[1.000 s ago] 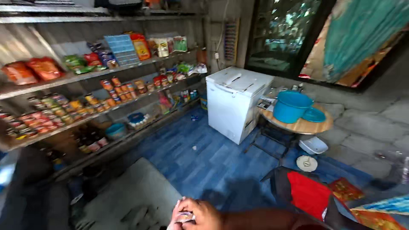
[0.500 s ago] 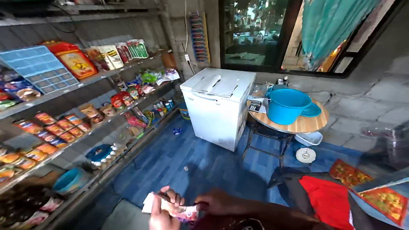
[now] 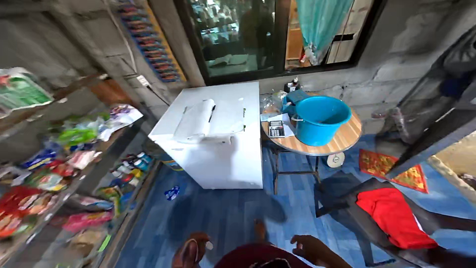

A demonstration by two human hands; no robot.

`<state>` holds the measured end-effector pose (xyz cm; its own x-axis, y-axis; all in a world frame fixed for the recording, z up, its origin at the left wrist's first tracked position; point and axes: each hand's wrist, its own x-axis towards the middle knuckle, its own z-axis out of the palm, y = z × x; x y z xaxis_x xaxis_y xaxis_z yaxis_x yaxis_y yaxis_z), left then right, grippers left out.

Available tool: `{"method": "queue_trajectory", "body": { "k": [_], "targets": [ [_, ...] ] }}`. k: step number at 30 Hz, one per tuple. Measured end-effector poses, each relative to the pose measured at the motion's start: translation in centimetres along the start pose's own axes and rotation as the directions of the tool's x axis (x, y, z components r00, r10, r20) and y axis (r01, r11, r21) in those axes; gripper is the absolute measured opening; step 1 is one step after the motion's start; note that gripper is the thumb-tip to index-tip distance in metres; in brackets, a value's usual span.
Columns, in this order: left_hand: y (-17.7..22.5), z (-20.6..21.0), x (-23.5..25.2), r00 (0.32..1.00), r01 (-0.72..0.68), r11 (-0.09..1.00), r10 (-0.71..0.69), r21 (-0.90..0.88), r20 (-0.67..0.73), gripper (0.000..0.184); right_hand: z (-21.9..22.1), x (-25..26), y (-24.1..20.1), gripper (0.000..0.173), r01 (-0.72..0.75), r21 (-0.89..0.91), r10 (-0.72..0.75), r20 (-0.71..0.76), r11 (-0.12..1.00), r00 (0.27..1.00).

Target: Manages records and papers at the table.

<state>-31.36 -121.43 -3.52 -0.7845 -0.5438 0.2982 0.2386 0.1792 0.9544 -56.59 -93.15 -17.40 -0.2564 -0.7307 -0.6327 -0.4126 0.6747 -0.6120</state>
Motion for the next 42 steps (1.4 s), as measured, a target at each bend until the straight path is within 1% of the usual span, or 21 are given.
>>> {"method": "queue_trajectory", "body": {
  "k": [2,4,6,8,10,12,14,17,19,21,24,26,27,29,31,32,35,38,39,40,42],
  "targets": [
    [-1.2,-2.2,4.5,0.999,0.012,1.000,-0.012,0.003,-0.041,0.033,-2.8,4.4,-2.9,0.042,0.078,-0.016,-0.078,-0.025,0.997,0.997],
    [-1.3,-4.2,9.0,0.987,0.084,0.996,-0.084,-0.009,-0.137,0.028,-7.0,9.0,-8.3,0.040,0.191,-0.089,-0.197,-0.058,0.978,0.979],
    [-0.5,-5.4,13.5,0.935,0.281,0.958,-0.259,0.059,-0.243,0.024,-11.6,12.8,-15.0,0.041,0.338,-0.073,-0.344,-0.108,0.938,0.933],
    [0.3,-5.7,18.4,0.863,0.477,0.855,-0.411,0.205,-0.294,0.027,-15.7,15.5,-21.5,0.039,0.522,0.029,-0.508,-0.186,0.853,0.841],
    [0.2,-6.3,23.1,0.866,0.496,0.805,-0.437,0.325,-0.242,0.041,-18.2,17.6,-27.3,0.039,0.661,0.205,-0.610,-0.263,0.722,0.748],
    [-0.8,-7.6,27.0,0.914,0.402,0.830,-0.391,0.386,-0.110,0.050,-19.3,19.4,-31.5,0.040,0.731,0.314,-0.641,-0.351,0.606,0.683],
    [-2.6,-8.7,30.7,0.947,0.295,0.882,-0.320,0.368,0.007,0.060,-19.5,21.5,-34.2,0.028,0.776,0.346,-0.573,-0.530,0.527,0.625],
    [-4.3,-10.7,35.5,0.925,0.281,0.917,-0.337,0.282,0.176,0.067,-19.8,24.7,-36.3,0.011,0.798,0.381,-0.390,-0.721,0.467,0.573],
    [-5.9,-12.7,38.1,0.894,0.249,0.937,-0.320,0.246,0.315,0.076,-20.5,26.7,-36.7,0.011,0.814,0.354,-0.314,-0.793,0.461,0.523],
    [-8.2,-15.0,39.9,0.902,0.105,0.966,-0.192,0.234,0.387,0.080,-21.7,27.7,-36.2,0.009,0.816,0.343,-0.177,-0.867,0.465,0.466],
    [-11.2,-18.1,42.6,0.933,-0.087,0.952,-0.026,0.294,0.359,0.076,-24.7,26.1,-33.3,0.009,0.807,0.408,0.245,-0.911,0.426,0.331],
    [-12.3,-20.3,44.0,0.939,-0.079,0.945,-0.037,0.318,0.342,0.069,-27.4,23.3,-29.7,0.014,0.820,0.411,0.530,-0.833,0.399,0.160],
    [-12.7,-21.2,44.6,0.943,-0.047,0.945,-0.065,0.325,0.328,0.066,-28.8,21.8,-27.3,0.015,0.834,0.376,0.614,-0.787,0.403,0.059],
    [-13.6,-22.8,45.5,0.951,0.027,0.936,-0.133,0.351,0.280,0.062,-31.8,18.8,-22.3,0.018,0.848,0.295,0.689,-0.716,0.440,-0.108],
    [-14.5,-23.9,45.8,0.964,0.041,0.913,-0.143,0.405,0.225,0.060,-34.9,16.5,-17.8,0.024,0.834,0.251,0.717,-0.660,0.491,-0.224],
    [-14.9,-24.4,46.0,0.971,0.017,0.895,-0.122,0.445,0.206,0.061,-36.4,15.8,-16.0,0.029,0.827,0.262,0.733,-0.636,0.497,-0.240],
    [-15.2,-25.6,45.6,0.982,-0.051,0.831,-0.060,0.554,0.180,0.064,-39.0,15.7,-13.9,0.058,0.799,0.375,0.793,-0.577,0.470,-0.196],
    [-14.7,-26.4,44.9,0.990,0.009,0.791,-0.095,0.612,0.108,0.060,-38.2,18.7,-14.8,0.083,0.687,0.360,0.695,-0.656,0.631,-0.295],
    [-14.6,-26.5,44.8,0.990,0.042,0.769,-0.119,0.638,0.078,0.059,-37.5,20.3,-15.0,0.080,0.613,0.350,0.628,-0.709,0.708,-0.320],
    [-14.4,-26.8,44.5,0.989,0.066,0.744,-0.135,0.665,0.053,0.058,-37.0,22.0,-15.4,0.069,0.535,0.358,0.566,-0.770,0.765,-0.295],
    [-14.1,-27.4,44.1,0.993,0.076,0.705,-0.120,0.705,0.013,0.058,-37.0,25.0,-17.7,0.039,0.363,0.355,0.415,-0.904,0.862,-0.102]
  ]
}}
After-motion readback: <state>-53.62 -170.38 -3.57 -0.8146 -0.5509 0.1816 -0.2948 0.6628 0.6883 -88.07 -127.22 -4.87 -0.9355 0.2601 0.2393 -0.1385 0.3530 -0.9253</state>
